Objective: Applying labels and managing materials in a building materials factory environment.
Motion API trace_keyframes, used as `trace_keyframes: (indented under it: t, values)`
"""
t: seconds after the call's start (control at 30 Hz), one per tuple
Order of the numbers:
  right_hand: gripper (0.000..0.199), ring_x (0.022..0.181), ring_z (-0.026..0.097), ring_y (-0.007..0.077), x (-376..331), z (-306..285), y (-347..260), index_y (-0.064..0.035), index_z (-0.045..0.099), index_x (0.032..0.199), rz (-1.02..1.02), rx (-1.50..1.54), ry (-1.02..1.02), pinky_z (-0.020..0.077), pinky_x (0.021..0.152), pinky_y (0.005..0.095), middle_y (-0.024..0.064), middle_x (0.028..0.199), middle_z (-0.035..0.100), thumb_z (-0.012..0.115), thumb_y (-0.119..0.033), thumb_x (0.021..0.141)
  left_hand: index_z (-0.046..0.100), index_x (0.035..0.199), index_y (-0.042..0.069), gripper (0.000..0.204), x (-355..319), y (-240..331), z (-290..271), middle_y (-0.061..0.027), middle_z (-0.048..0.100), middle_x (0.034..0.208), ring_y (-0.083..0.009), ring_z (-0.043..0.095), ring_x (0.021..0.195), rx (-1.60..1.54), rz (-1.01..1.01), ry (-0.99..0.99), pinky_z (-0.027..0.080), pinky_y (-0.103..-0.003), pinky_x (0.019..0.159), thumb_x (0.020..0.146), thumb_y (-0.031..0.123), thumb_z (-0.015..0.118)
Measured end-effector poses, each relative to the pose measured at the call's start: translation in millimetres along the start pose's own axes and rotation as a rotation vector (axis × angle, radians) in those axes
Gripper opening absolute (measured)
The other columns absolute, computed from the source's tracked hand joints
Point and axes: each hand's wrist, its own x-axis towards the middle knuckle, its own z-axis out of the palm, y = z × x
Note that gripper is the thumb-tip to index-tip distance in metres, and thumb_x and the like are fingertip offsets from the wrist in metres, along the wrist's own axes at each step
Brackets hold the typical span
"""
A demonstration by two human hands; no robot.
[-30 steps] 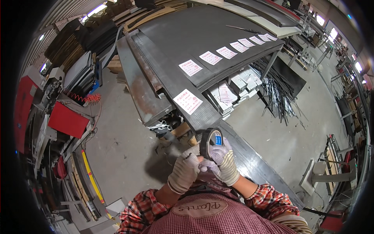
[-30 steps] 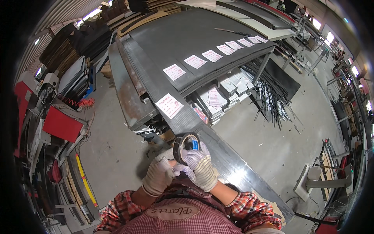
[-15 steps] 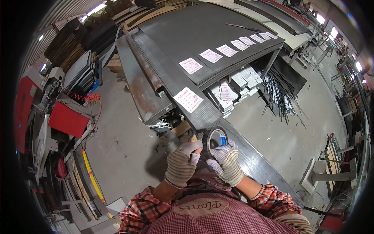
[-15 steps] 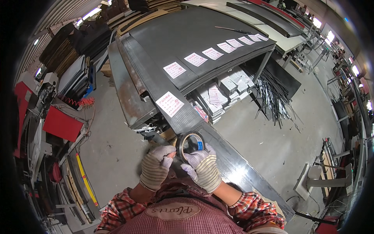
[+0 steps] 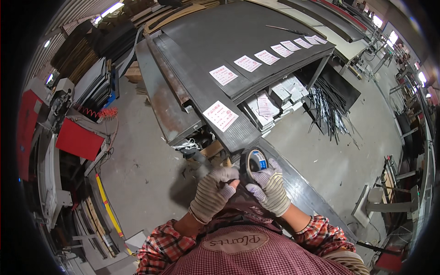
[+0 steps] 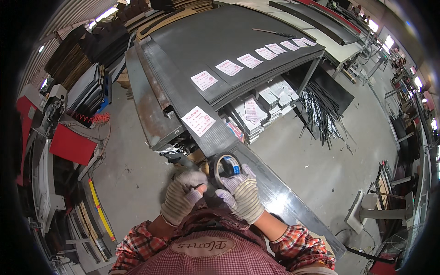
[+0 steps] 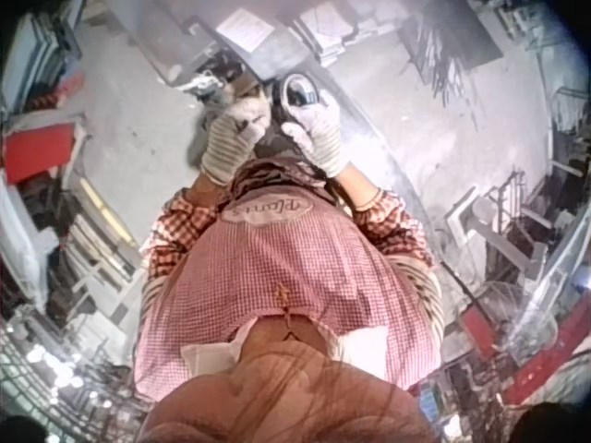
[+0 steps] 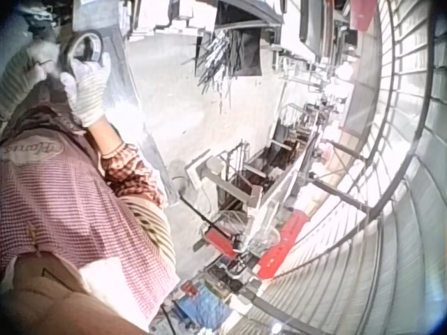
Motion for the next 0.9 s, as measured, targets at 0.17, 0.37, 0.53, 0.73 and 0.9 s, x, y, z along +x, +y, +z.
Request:
trace_keyframes:
  t: [0.17, 0.37, 0.53, 0.73, 0.9]
  values:
    - [0.037, 0.091, 0.058, 0.0297, 6, -10, 7, -0.002, 0.064, 0.098, -0.044, -0.03, -0.061, 0.0287, 0.102, 0.0472, 0.012, 0.079, 0.061, 0.058, -0.036, 0.084, 0.06, 0.091, 0.0, 0.025, 12, -5, 14, -0.0083, 0.058, 0.098, -0.019, 0.059, 0.083, 0.127, 0.139, 0.114, 0.048, -0.03, 0.07, 0.069, 0.0, 0.071]
    - [0.036, 0.093, 0.057, 0.0334, 28, -22, 3, -0.004, 0.064, 0.1, -0.139, -0.083, -0.2, 0.0327, 0.1, 0.0462, 0.016, 0.085, 0.061, 0.058, -0.035, 0.084, 0.061, 0.088, -0.004, 0.01, 28, 6, -7, -0.0116, 0.065, 0.081, -0.0157, 0.063, 0.085, 0.495, 0.263, -0.038, 0.052, -0.028, 0.075, 0.079, 0.0, 0.061]
    - [0.04, 0.09, 0.056, 0.0385, 56, -24, 2, -0.0028, 0.062, 0.099, -0.216, -0.054, -0.306, 0.0385, 0.09, 0.046, 0.0177, 0.081, 0.06, 0.057, -0.039, 0.084, 0.061, 0.098, -0.003, 0.018, 22, 11, -24, -0.0134, 0.067, 0.088, -0.0179, 0.066, 0.083, -0.155, -0.372, -0.069, 0.051, -0.028, 0.074, 0.081, 0.0, 0.059]
    - [0.041, 0.083, 0.058, 0.0376, 106, -20, -7, -0.0051, 0.061, 0.102, -0.243, -0.123, -0.694, 0.045, 0.078, 0.0426, 0.0189, 0.088, 0.063, 0.055, -0.042, 0.085, 0.058, 0.087, 0.001, 0.008, 26, -27, -41, -0.0063, 0.062, 0.073, -0.0098, 0.057, 0.066, -0.051, -0.179, -0.069, 0.048, -0.025, 0.063, 0.081, 0.004, 0.062]
    - [0.045, 0.077, 0.063, 0.0323, 195, -22, 28, -0.0059, 0.066, 0.095, -0.006, 0.132, -0.889, 0.0502, 0.068, 0.0361, 0.0149, 0.083, 0.066, 0.061, -0.048, 0.081, 0.054, 0.083, 0.004, 0.006, 52, -54, -68, -0.0034, 0.058, 0.067, -0.0059, 0.052, 0.06, 0.017, -0.022, 0.132, 0.046, -0.023, 0.057, 0.089, 0.007, 0.054]
